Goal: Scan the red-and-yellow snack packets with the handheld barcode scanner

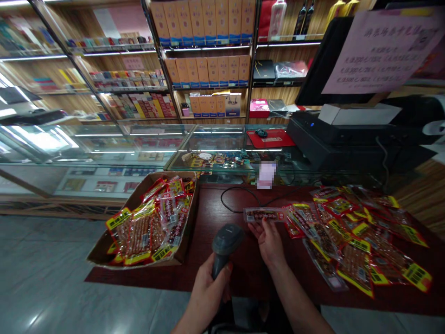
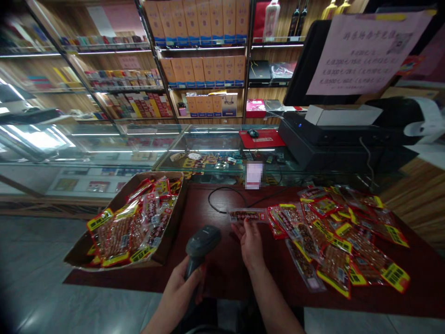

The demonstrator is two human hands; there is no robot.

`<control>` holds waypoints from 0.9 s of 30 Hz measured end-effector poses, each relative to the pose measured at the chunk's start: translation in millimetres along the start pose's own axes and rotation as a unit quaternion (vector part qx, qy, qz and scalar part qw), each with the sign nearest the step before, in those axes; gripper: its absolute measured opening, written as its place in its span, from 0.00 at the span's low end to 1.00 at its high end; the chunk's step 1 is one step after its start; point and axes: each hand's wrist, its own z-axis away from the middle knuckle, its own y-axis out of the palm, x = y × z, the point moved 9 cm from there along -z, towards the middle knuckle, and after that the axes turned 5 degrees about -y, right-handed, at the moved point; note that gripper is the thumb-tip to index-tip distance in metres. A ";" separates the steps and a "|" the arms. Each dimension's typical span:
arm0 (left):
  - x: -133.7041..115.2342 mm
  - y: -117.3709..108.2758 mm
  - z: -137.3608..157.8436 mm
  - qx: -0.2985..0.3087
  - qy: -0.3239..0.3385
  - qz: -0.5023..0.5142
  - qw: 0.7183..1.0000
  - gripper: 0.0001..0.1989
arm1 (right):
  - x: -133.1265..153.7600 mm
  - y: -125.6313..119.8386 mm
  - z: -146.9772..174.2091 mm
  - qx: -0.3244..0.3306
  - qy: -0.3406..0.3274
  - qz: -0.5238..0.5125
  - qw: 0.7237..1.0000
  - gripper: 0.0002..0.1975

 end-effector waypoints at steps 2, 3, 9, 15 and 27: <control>7.9 -11.4 -1.7 -0.025 -0.013 0.023 0.999 0.25 | 0.7 13.9 1.8 0.019 0.013 0.037 0.999 0.20; 12.5 -17.8 -2.2 -0.038 -0.019 0.037 0.998 0.26 | -0.3 26.3 2.0 0.036 0.021 0.056 0.998 0.20; 39.9 -49.1 2.0 -0.095 -0.052 0.118 0.987 0.31 | -27.3 175.0 10.3 0.241 0.075 0.137 0.958 0.21; 45.9 -53.7 3.7 -0.110 -0.054 0.133 0.983 0.34 | -45.7 266.2 31.4 0.371 0.024 0.236 0.898 0.18; 43.6 -28.4 -18.8 -0.049 -0.057 0.097 0.993 0.33 | 154.0 -48.3 -40.9 -0.046 -0.162 0.661 0.731 0.26</control>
